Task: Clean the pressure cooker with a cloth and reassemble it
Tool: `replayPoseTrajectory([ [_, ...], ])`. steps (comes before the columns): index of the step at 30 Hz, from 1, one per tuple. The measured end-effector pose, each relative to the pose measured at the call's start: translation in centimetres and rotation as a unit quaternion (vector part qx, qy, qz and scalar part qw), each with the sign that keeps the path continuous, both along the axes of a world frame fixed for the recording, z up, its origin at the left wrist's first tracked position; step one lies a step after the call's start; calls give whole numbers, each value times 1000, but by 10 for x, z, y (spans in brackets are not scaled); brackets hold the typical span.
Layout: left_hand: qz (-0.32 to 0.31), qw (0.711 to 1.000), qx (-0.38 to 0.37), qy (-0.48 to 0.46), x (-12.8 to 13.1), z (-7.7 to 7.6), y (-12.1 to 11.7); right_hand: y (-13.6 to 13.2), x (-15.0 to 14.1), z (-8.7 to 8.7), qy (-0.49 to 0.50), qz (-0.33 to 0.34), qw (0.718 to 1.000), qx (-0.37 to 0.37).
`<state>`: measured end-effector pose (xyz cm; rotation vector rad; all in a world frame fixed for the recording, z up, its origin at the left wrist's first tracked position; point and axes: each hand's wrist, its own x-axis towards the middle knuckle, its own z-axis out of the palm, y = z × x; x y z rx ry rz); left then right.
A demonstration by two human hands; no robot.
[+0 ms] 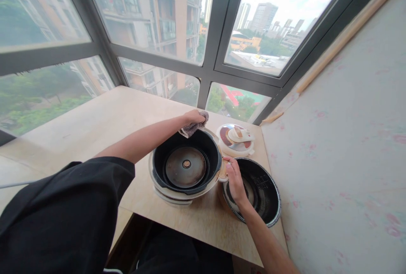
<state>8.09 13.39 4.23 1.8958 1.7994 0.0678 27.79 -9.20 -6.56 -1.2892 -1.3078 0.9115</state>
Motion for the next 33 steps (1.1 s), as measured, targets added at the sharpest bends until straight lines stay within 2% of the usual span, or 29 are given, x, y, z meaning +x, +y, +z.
replayPoseTrajectory([
  [6,-50,996,-55,-46,-5,7,-4,0,1,-1,-3,-3,1000,7],
  [12,-74,997,-20,22,0,6,-5,0,0,-3,4,-4,1000,-6],
  [20,-66,993,8,99,16,3,-13,-1,-2,0,-12,-21,1000,13],
  [27,-97,990,30,102,28,4,-20,-2,-3,2,-8,-17,1000,10],
  [33,-96,993,11,61,22,6,-6,-1,-2,0,2,-12,1000,1],
])
